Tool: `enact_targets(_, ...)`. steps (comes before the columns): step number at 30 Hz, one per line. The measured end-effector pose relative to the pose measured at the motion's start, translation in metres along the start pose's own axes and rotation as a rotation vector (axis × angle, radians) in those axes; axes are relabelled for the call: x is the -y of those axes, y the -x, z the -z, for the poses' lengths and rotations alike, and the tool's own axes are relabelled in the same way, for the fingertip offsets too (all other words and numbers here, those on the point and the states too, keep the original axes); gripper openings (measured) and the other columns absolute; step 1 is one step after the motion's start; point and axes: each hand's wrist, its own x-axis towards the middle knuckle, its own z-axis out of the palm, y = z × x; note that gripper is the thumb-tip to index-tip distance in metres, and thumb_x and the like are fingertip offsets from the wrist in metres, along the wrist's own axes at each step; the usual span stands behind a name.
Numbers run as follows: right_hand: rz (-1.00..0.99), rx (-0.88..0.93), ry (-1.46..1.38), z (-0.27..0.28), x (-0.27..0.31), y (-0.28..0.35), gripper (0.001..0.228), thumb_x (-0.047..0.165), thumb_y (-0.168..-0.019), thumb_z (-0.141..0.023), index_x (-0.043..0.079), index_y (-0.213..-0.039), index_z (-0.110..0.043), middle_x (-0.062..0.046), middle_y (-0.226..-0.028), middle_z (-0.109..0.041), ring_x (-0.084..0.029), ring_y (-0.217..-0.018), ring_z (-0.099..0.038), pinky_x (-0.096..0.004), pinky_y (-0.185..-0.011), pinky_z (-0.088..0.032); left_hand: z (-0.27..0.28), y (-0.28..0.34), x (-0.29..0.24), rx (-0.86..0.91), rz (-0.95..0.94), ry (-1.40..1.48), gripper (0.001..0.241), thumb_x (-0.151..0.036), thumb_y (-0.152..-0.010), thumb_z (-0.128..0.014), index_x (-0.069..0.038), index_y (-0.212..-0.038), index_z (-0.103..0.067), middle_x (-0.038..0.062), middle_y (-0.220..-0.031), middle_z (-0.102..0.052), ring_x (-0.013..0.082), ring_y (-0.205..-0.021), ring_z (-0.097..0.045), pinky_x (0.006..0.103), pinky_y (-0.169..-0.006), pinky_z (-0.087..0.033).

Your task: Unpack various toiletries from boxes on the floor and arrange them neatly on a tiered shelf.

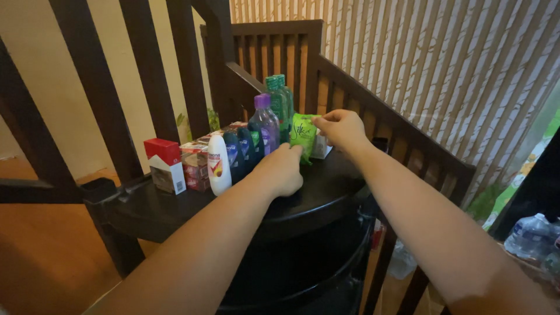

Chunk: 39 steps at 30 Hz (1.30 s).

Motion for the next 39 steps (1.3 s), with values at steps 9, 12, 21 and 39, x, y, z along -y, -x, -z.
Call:
enact_targets(9,0.128,-0.039,0.039,0.017,0.005,0.014,0.041,0.034,-0.085,-0.082,0.001,-0.107,-0.071,-0.009,-0.081,-0.074,-0.013,-0.056,-0.064,-0.029,-0.047,-0.05,-0.004,-0.01,0.006,-0.172,-0.158,0.034,0.045,-0.005,-0.083,-0.059,-0.005,-0.127,-0.059,0.02,-0.129,-0.061,0.0402,-0.119,-0.06,0.047,-0.099,-0.05)
enact_targets(12,0.074,0.02,-0.061,0.027,0.01,0.024,0.041,0.032,-0.086,-0.082,0.0,-0.11,-0.07,-0.011,-0.081,-0.071,-0.014,-0.054,-0.058,-0.029,-0.046,-0.044,0.009,0.004,-0.008,-0.247,-0.262,0.034,0.045,-0.006,-0.08,-0.06,-0.006,-0.125,-0.06,0.018,-0.124,-0.064,0.0375,-0.118,-0.061,0.0469,-0.098,-0.05)
enact_targets(21,0.054,0.075,-0.076,0.06,0.034,0.082,0.03,0.032,-0.092,-0.076,0.006,-0.107,-0.07,-0.006,-0.078,-0.07,-0.01,-0.052,-0.057,-0.024,-0.045,-0.043,0.04,0.045,-0.056,-0.279,-0.272,0.059,0.043,-0.003,-0.079,-0.058,-0.008,-0.122,-0.064,0.018,-0.122,-0.066,0.0377,-0.118,-0.061,0.047,-0.096,-0.05)
enact_targets(39,0.018,0.198,-0.284,0.109,0.004,0.251,0.019,0.022,-0.099,-0.065,0.006,-0.11,-0.066,-0.001,-0.08,-0.064,-0.006,-0.052,-0.054,-0.022,-0.039,-0.037,-0.02,0.154,-0.098,-0.36,-0.445,0.488,0.04,0.009,-0.082,-0.05,-0.003,-0.117,-0.065,0.021,-0.111,-0.071,0.0375,-0.107,-0.07,0.0418,-0.094,-0.056)
